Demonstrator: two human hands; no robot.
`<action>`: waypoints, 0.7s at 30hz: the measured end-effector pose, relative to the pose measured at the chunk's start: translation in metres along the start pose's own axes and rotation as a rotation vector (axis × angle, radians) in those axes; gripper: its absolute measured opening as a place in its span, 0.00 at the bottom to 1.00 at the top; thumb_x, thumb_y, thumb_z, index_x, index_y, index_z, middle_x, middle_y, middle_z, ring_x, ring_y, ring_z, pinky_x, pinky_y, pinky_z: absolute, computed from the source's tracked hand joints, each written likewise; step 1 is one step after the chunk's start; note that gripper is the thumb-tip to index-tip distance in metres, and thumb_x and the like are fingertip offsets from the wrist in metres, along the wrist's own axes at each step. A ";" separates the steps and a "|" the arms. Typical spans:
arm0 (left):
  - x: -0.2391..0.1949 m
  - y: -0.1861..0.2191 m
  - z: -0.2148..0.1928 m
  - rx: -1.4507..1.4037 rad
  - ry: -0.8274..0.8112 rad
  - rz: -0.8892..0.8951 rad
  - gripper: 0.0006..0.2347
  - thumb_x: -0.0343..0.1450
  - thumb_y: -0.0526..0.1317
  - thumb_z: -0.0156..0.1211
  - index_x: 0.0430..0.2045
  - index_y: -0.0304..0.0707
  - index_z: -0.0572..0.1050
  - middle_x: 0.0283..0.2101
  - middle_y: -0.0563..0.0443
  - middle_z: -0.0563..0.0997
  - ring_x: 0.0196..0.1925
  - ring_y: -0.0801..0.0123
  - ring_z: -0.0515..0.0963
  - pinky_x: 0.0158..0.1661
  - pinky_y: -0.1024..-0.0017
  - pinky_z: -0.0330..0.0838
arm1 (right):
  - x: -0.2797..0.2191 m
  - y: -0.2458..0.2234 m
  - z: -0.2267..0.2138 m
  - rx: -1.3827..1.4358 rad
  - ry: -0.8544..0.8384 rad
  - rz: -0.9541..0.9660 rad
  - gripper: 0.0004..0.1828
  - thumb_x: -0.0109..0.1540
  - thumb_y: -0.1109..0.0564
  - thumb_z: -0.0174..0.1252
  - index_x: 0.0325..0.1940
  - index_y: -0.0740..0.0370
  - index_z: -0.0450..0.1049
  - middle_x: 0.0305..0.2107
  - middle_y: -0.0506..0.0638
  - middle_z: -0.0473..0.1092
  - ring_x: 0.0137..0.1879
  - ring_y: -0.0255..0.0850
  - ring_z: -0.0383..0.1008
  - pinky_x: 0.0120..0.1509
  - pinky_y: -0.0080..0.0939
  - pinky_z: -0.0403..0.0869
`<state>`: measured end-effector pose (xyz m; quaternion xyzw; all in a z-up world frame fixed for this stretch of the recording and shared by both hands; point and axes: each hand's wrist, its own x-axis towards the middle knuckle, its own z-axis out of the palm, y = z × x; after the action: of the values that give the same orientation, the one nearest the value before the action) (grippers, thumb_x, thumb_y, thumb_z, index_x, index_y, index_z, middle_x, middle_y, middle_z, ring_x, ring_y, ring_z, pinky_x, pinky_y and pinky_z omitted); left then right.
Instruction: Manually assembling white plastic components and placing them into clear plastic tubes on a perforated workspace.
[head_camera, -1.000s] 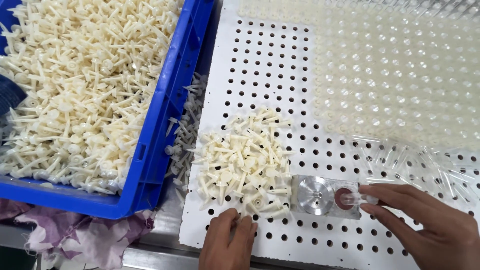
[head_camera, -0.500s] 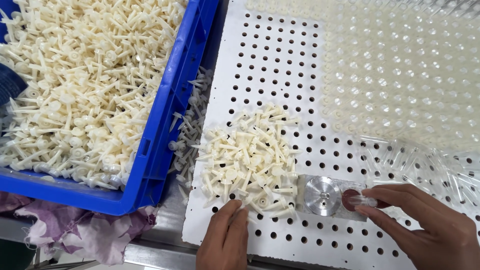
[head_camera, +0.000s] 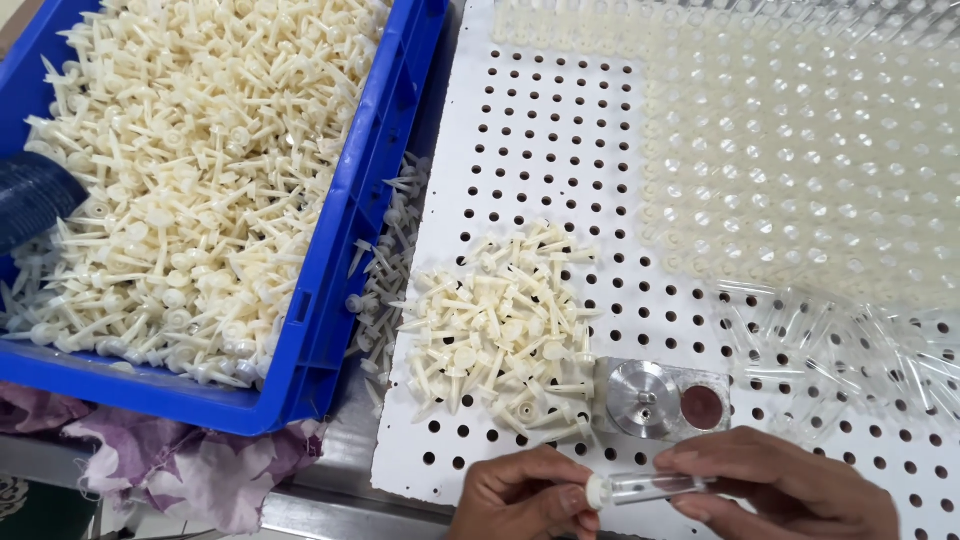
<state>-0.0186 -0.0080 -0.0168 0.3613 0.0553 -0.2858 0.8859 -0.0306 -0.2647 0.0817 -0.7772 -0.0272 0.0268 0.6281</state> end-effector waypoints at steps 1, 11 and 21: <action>0.001 -0.004 -0.002 -0.023 -0.014 -0.056 0.06 0.70 0.24 0.64 0.38 0.17 0.81 0.35 0.33 0.84 0.36 0.59 0.87 0.36 0.66 0.85 | -0.001 0.005 0.002 0.100 0.012 0.055 0.14 0.57 0.70 0.66 0.47 0.70 0.83 0.41 0.63 0.80 0.50 0.51 0.85 0.47 0.48 0.87; -0.005 0.005 0.029 0.701 0.043 0.713 0.08 0.70 0.24 0.70 0.39 0.32 0.82 0.36 0.41 0.85 0.38 0.65 0.89 0.40 0.72 0.87 | -0.022 0.080 -0.004 0.263 0.116 0.281 0.12 0.56 0.77 0.65 0.44 0.80 0.77 0.37 0.71 0.75 0.46 0.60 0.86 0.48 0.59 0.86; -0.004 0.031 0.021 0.980 0.147 0.669 0.13 0.67 0.32 0.77 0.44 0.37 0.82 0.44 0.43 0.85 0.47 0.63 0.88 0.47 0.67 0.85 | 0.036 -0.007 -0.015 -0.429 0.207 0.206 0.12 0.58 0.61 0.67 0.45 0.64 0.81 0.40 0.58 0.80 0.47 0.46 0.84 0.50 0.52 0.83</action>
<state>-0.0072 -0.0026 0.0187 0.7446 -0.1389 0.0424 0.6515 0.0060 -0.2748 0.0910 -0.8900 0.1116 0.0046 0.4422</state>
